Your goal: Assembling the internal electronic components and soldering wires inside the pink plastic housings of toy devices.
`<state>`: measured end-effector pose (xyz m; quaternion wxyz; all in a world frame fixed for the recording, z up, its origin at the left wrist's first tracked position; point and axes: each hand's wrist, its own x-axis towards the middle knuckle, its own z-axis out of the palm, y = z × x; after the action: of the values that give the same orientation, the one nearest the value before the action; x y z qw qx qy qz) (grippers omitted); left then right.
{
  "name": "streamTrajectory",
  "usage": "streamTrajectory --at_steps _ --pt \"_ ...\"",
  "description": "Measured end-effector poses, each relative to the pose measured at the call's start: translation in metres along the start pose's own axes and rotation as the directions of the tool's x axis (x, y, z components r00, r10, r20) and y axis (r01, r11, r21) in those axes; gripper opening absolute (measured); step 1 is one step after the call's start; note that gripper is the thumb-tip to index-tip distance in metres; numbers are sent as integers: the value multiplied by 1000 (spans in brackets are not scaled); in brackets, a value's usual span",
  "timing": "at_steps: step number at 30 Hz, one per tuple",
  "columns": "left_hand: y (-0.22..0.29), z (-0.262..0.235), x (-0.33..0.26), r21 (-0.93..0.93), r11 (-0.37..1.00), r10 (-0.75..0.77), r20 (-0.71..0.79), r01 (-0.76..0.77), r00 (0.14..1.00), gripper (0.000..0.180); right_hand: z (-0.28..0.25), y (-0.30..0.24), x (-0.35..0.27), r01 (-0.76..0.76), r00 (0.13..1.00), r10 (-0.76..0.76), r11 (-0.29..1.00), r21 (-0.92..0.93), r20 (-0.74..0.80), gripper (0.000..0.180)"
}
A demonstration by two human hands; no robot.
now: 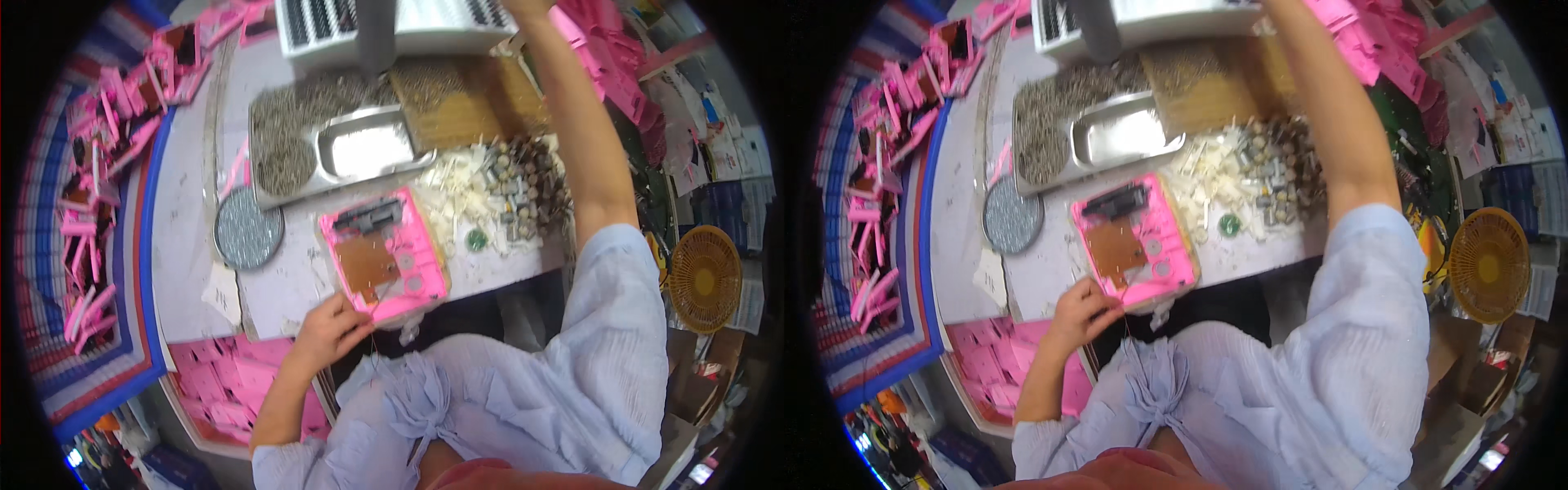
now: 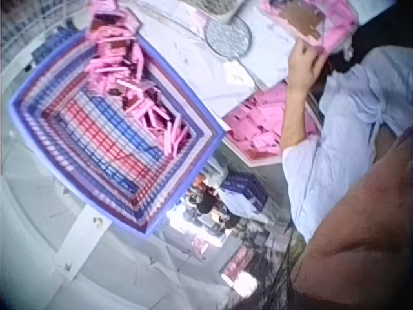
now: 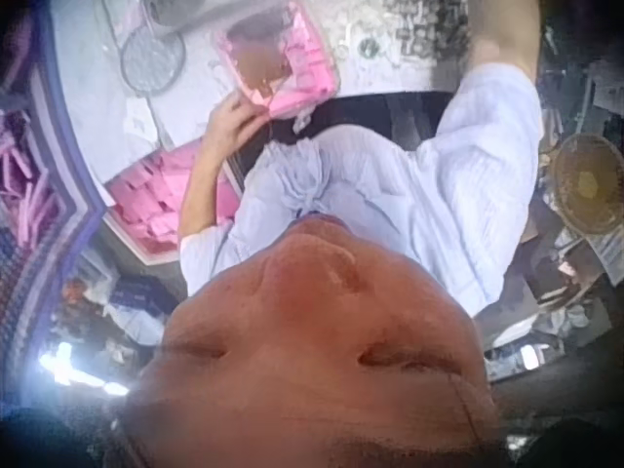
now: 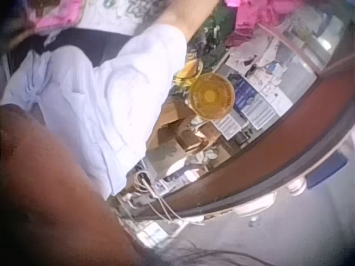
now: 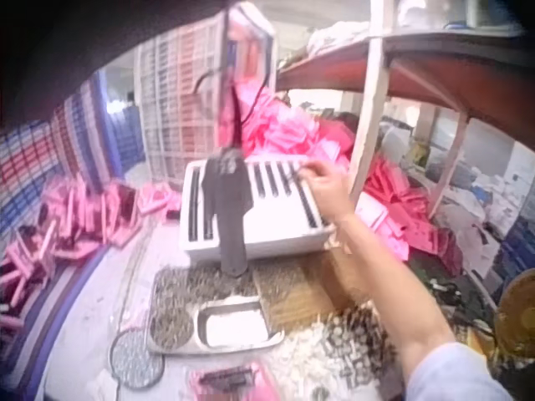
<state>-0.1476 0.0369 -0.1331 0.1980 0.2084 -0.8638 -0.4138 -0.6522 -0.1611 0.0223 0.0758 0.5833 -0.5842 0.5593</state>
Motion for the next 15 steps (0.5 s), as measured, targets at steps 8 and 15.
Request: streamTrajectory --at_steps 8,15 --pt "4 -3 -3 -16 1000 -15 28 16 1000 20 -40 -185 -289 -165 667 -42 965 202 744 18" --pt "3 -1 0 -9 1000 11 -2 -11 1000 20 -30 -171 -308 44 590 -189 978 203 785 16"
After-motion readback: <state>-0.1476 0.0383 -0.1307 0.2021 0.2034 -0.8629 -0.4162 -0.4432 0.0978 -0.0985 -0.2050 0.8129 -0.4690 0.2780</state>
